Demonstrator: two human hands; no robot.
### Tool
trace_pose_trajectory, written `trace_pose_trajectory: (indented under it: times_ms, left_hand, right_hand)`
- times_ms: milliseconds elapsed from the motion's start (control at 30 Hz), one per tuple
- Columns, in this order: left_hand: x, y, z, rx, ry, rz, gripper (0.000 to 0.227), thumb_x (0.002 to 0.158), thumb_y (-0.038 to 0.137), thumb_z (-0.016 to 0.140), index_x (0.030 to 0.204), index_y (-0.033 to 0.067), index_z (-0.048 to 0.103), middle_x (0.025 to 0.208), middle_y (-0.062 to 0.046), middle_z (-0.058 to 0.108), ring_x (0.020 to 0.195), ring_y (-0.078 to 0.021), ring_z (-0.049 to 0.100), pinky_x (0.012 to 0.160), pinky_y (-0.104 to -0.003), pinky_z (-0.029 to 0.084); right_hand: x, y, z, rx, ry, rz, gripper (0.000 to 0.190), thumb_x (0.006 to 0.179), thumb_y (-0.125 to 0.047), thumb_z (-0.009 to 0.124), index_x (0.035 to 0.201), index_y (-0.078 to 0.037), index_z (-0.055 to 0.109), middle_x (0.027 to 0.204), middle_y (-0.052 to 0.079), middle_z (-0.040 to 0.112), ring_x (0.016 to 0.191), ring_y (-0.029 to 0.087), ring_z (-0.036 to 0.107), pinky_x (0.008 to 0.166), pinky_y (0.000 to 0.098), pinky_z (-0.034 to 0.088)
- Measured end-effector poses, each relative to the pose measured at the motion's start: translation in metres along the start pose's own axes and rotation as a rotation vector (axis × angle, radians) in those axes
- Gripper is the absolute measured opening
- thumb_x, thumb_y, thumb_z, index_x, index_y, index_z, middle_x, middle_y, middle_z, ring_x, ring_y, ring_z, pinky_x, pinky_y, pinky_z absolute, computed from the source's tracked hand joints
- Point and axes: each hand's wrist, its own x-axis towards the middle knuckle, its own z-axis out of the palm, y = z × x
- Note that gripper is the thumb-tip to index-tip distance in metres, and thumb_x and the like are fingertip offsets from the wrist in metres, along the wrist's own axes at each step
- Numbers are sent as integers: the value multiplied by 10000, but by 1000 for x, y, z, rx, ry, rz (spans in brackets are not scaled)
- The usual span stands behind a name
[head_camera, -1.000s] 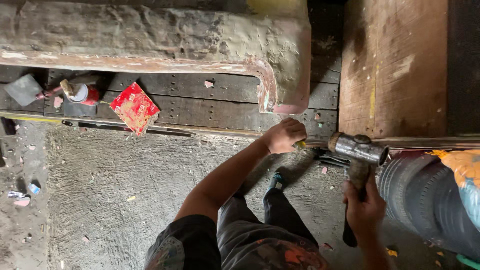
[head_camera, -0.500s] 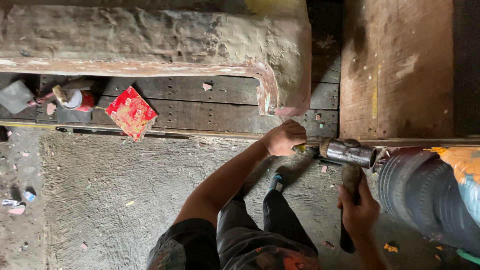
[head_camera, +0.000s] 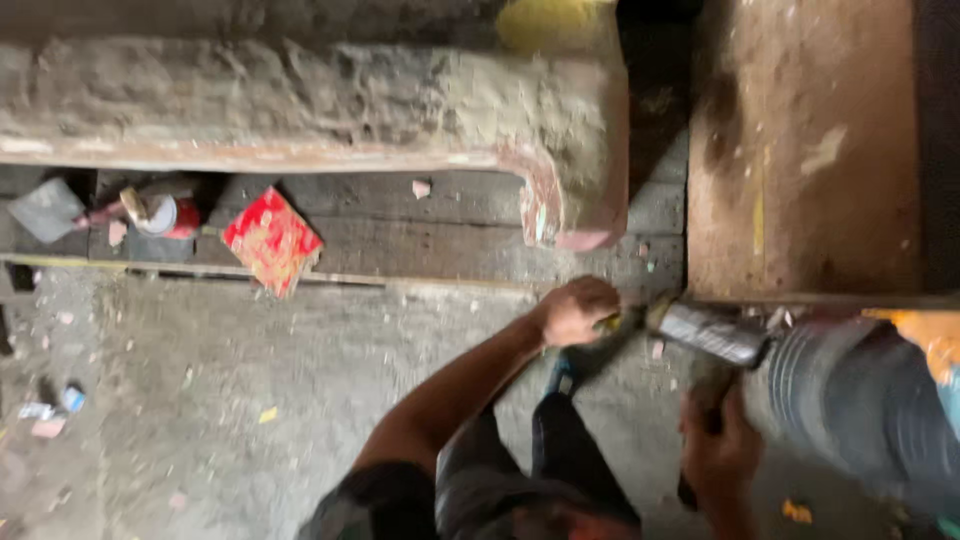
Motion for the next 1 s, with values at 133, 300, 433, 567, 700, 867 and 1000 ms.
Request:
trace_pose_trajectory:
  times_ms: [133, 300, 433, 567, 700, 867, 1000]
  left_hand:
    - [0, 18, 16, 59, 9, 136, 207, 820, 66, 820, 981, 104, 695, 1058, -59, 705, 1067, -216, 665, 1028, -406, 542]
    - [3, 3, 8, 144, -27, 160, 220, 832, 82, 832, 996, 127, 693, 1131, -55, 704, 1139, -219, 660, 1061, -400, 539]
    - [2, -7, 2, 171, -64, 172, 245, 789, 124, 853, 975, 128, 694, 1111, -58, 709, 1108, -228, 662, 1047, -413, 538]
    - [-2, -8, -3, 176, -67, 169, 238, 785, 122, 861, 936, 132, 678, 1047, -35, 713, 1064, -202, 676, 1044, -406, 549]
    - [-1, -10, -9, 194, -129, 152, 234, 796, 128, 870, 896, 117, 658, 983, -39, 702, 998, -194, 672, 1004, -383, 564]
    - [6, -10, -8, 167, -46, 218, 222, 799, 112, 839, 911, 128, 648, 1000, -31, 695, 1022, -192, 675, 1015, -372, 570]
    - [8, -7, -7, 118, -90, 186, 219, 808, 117, 854, 891, 120, 650, 959, -34, 678, 997, -191, 667, 994, -382, 571]
  right_hand:
    - [-16, 0, -17, 265, 53, 57, 661, 987, -56, 674, 1610, -15, 456, 759, 46, 615, 622, 97, 559, 576, 284, 494]
    - [-13, -5, -18, 378, 16, 59, 642, 992, -32, 652, 1604, -24, 461, 814, 15, 621, 629, 85, 558, 567, 254, 491]
    - [-13, -6, -17, 419, 16, 50, 644, 988, -17, 648, 1601, -23, 452, 879, 15, 625, 653, 74, 562, 574, 246, 501]
    - [-14, -4, -20, 424, 11, 66, 624, 996, -22, 646, 1594, -24, 467, 858, 28, 644, 638, 79, 576, 562, 252, 504]
    - [-12, -3, -20, 392, -2, 19, 615, 1006, -27, 635, 1595, -23, 456, 887, 46, 670, 648, 94, 608, 559, 267, 536]
    - [-12, -3, -21, 408, 11, 17, 629, 1005, -37, 642, 1603, -24, 449, 907, 63, 681, 651, 107, 618, 562, 281, 549]
    - [-12, -4, -21, 387, -2, 53, 633, 994, -33, 642, 1598, -27, 454, 884, 53, 667, 644, 96, 603, 553, 267, 525]
